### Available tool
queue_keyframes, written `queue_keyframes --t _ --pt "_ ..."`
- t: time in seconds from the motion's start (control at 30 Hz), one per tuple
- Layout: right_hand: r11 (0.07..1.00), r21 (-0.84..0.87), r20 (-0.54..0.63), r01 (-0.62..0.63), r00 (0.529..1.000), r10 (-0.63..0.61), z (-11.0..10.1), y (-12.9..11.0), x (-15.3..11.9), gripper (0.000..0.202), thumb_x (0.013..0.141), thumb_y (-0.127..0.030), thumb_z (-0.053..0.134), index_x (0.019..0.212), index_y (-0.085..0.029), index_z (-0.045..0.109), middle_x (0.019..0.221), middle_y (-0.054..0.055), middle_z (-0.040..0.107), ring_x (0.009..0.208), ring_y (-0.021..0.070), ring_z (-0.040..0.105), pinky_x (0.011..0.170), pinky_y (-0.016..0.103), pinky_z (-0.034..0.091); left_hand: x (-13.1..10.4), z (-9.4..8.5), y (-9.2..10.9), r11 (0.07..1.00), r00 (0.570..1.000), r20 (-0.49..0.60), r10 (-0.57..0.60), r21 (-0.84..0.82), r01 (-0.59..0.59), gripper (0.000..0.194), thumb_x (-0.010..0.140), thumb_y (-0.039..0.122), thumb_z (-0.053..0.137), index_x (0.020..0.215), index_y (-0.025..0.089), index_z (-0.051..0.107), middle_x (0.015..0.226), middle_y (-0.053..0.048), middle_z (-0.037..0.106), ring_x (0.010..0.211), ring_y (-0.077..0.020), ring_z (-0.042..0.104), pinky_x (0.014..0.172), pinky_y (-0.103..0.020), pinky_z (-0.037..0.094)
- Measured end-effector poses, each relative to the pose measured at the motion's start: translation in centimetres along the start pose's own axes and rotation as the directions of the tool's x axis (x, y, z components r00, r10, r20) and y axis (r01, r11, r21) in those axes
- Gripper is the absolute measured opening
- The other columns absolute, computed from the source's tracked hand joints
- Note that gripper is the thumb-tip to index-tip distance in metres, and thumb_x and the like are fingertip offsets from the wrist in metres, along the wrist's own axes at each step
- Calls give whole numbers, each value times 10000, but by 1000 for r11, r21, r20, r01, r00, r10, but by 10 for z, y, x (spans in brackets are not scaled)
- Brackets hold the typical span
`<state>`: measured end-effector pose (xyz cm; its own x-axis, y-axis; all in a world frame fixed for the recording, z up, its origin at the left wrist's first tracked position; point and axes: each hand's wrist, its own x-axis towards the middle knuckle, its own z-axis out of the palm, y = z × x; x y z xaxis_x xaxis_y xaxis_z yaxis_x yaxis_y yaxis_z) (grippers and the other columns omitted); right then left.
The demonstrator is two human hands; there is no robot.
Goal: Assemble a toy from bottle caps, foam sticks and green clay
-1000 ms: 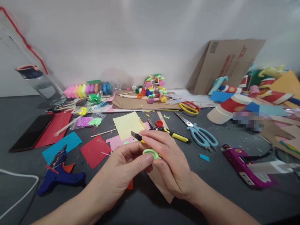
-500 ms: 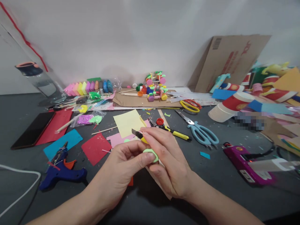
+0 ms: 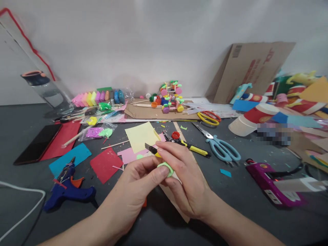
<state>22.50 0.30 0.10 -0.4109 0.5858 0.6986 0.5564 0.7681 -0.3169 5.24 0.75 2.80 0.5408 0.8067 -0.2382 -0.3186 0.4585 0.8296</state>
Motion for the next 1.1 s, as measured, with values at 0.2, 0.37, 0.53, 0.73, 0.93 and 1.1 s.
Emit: queue_keyframes --t 0.2,0.37,0.53,0.73,0.93,1.1 --pt "998 56 -21 -13 1000 14 0 2 0 441 1060 -294 402 1468 -135 457 1443 203 569 1382 285 530 1123 517 485 4 -3 9 998 999 32 -4 62 2 138 911 298 754 1006 255 843 903 -6 770 870 -134 633 876 -227 486" --pt "997 78 -8 -7 1000 8 0 2 0 408 1053 -298 419 1428 -157 500 1421 185 598 1344 288 564 1096 518 504 5 -4 11 997 999 43 12 82 -16 129 898 291 763 980 247 851 859 -3 769 856 -139 638 853 -225 494" --pt "996 83 -9 14 1000 -13 0 1 0 419 1077 -334 356 1407 -127 509 1407 188 608 1359 274 551 1134 500 476 3 -5 10 996 998 59 -3 94 -3 131 889 304 768 955 222 846 844 -12 766 827 -144 642 842 -235 489" --pt "997 55 -1 -49 999 49 -1 -5 -3 557 1086 -451 311 1552 -148 349 1462 192 582 1388 302 536 1141 544 472 3 -4 8 997 1000 -26 6 71 -4 127 888 329 774 908 213 822 836 -4 723 811 -130 606 806 -225 477" --pt "998 -26 47 -61 997 63 0 -6 -2 558 1066 -360 413 1570 -141 322 1480 207 568 1407 317 520 1127 558 487 2 -4 3 995 1000 -3 -17 103 17 216 919 398 732 878 197 797 847 -21 715 819 -147 616 832 -254 498" --pt "998 -21 48 -59 997 60 2 -4 -2 569 1081 -407 357 1573 -122 321 1502 215 543 1439 313 482 1161 558 453 5 -4 5 996 1000 5 -15 91 15 173 896 362 767 942 199 798 881 -21 732 863 -144 640 846 -242 506"
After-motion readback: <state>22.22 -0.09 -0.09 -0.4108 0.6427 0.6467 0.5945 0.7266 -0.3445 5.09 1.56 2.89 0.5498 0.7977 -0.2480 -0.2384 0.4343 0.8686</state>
